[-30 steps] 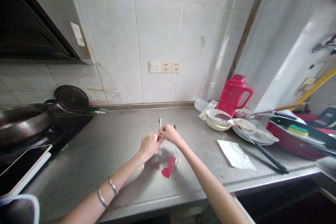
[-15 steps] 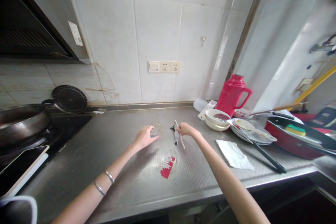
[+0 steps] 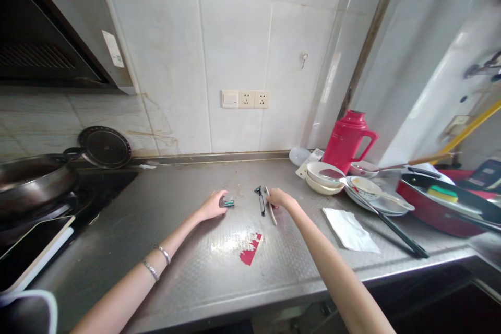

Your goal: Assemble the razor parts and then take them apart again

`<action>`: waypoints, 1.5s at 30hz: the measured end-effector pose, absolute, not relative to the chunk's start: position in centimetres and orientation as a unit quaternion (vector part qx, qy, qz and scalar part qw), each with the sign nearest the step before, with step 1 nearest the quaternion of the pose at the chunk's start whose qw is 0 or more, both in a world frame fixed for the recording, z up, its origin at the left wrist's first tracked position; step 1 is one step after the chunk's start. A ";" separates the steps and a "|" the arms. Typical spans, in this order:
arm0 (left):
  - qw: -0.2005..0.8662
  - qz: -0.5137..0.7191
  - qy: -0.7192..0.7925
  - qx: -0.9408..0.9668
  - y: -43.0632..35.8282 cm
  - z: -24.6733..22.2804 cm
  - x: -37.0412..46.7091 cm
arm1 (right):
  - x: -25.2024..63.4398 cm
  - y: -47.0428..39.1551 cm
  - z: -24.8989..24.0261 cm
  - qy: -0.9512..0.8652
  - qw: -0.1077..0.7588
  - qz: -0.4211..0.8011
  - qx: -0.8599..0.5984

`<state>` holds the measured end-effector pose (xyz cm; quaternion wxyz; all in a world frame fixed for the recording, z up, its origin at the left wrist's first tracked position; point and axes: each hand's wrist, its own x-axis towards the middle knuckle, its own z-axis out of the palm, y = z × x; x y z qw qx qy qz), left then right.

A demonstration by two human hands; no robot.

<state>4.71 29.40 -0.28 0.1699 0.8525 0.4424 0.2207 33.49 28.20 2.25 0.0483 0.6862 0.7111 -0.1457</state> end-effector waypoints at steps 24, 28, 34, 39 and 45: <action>0.247 0.305 0.358 0.847 25.4 3.4 7.6 | 27.5 22.8 7.3 0.865 -0.150 -0.126 0.463; 0.253 0.305 0.350 0.849 24.8 3.1 7.6 | 27.3 22.7 6.8 0.874 -0.125 -0.122 0.454; 0.266 0.294 0.348 0.849 24.4 2.7 7.8 | 27.5 22.8 6.3 0.875 -0.109 -0.121 0.457; 0.267 0.294 0.388 0.832 25.2 2.2 6.3 | 31.8 23.9 6.6 0.859 -0.149 -0.137 0.471; 0.249 0.305 0.449 0.802 26.5 0.7 2.9 | 39.5 26.3 4.9 0.797 -0.139 -0.138 0.572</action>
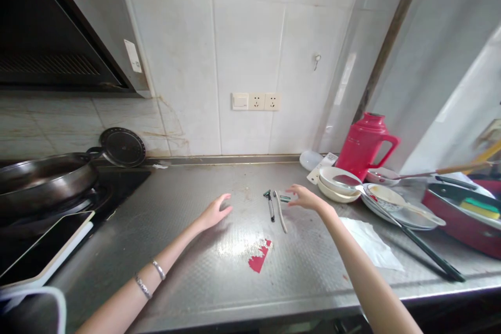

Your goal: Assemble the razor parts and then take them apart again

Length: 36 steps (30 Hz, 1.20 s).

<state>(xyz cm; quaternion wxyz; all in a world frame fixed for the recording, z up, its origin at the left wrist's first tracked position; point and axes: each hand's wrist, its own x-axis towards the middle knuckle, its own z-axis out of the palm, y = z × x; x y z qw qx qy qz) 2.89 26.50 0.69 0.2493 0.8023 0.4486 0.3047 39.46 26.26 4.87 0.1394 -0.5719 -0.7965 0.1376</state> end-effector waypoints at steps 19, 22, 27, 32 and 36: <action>0.161 0.360 0.515 0.761 28.2 -1.4 -1.8 | 38.2 27.9 3.5 -0.763 0.142 0.130 -0.617; 0.098 0.365 0.560 0.738 29.1 -2.0 -2.9 | 34.7 27.9 4.5 -0.781 0.165 0.127 -0.588; 0.089 0.315 0.610 0.721 29.9 -2.8 -3.5 | 27.6 27.2 4.4 -0.772 0.134 0.097 -0.613; 0.087 0.308 0.624 0.713 29.9 -2.8 -3.5 | 21.8 26.9 2.3 -0.771 0.100 0.053 -0.626; 0.083 0.308 0.622 0.715 29.5 -2.6 -3.5 | 19.4 26.5 0.5 -0.759 0.064 0.015 -0.648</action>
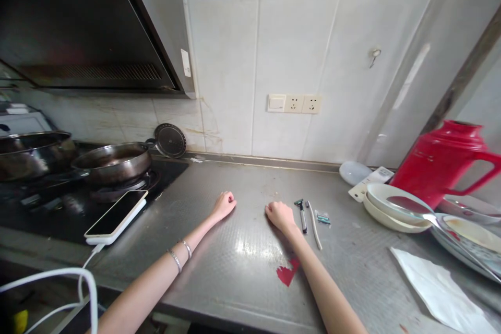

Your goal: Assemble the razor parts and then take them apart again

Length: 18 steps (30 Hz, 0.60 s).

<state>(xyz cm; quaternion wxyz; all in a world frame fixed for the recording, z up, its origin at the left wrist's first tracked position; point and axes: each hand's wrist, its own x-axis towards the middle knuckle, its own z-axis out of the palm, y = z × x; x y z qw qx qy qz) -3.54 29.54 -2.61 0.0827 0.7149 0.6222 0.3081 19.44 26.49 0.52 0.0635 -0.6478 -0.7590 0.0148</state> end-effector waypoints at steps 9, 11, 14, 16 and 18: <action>0.125 0.358 0.626 0.682 29.8 -2.8 -3.6 | 18.6 25.6 0.0 -0.733 0.062 0.001 -0.677; 0.139 0.366 0.631 0.670 29.9 -2.8 -3.8 | 18.6 25.6 0.0 -0.733 0.061 -0.001 -0.678; 0.157 0.378 0.637 0.654 30.0 -2.6 -3.9 | 18.6 25.8 -0.2 -0.734 0.068 -0.002 -0.675; 0.165 0.386 0.636 0.647 30.1 -2.6 -3.9 | 18.6 25.9 -0.3 -0.733 0.073 0.000 -0.676; 0.171 0.393 0.633 0.645 30.1 -2.6 -3.9 | 18.7 26.0 -0.4 -0.732 0.075 0.000 -0.677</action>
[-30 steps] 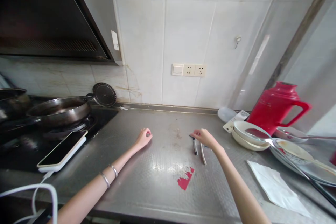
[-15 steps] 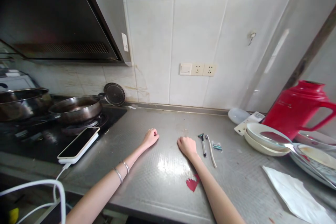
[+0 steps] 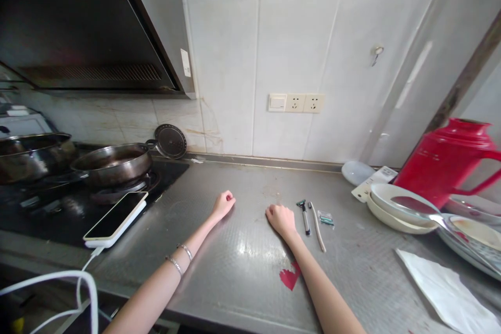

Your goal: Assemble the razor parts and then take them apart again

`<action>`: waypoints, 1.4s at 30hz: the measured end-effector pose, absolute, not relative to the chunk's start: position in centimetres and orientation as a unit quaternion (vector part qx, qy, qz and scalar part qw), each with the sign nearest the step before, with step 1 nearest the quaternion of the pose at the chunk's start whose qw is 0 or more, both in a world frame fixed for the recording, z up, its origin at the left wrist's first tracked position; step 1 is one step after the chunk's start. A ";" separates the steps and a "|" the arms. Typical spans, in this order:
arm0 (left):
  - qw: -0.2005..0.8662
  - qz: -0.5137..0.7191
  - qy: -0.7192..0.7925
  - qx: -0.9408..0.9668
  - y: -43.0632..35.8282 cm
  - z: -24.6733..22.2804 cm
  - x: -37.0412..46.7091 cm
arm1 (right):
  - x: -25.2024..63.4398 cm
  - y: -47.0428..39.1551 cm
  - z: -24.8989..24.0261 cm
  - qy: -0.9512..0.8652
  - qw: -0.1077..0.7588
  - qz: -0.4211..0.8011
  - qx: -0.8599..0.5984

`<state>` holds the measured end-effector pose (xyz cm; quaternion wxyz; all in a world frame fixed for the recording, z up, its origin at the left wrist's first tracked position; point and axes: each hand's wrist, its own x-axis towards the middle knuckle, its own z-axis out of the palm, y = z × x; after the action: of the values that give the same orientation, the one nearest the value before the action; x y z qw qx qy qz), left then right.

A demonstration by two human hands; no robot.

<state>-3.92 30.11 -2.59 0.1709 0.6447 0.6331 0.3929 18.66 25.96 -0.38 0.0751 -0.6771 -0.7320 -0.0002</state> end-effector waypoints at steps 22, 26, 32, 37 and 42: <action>0.159 0.380 0.634 0.654 30.9 -2.8 -4.0 | 18.8 26.3 -0.5 -0.733 0.077 -0.007 -0.675; 0.149 0.358 0.631 0.672 30.8 -2.9 -3.9 | 18.9 26.3 -0.4 -0.734 0.078 -0.008 -0.675; 0.089 0.310 0.610 0.724 30.2 -2.8 -3.5 | 18.9 26.1 -0.3 -0.734 0.079 -0.009 -0.674; 0.083 0.304 0.613 0.724 30.2 -2.9 -3.5 | 19.1 26.1 0.8 -0.730 0.094 0.034 -0.677; 0.082 0.312 0.602 0.730 30.4 -3.0 -3.7 | 23.0 26.3 3.8 -0.642 0.133 0.052 -0.753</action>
<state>-3.71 30.38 -3.02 0.0824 0.7304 0.6021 0.3119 23.03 26.25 3.76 0.1333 -0.7528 -0.6424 0.0520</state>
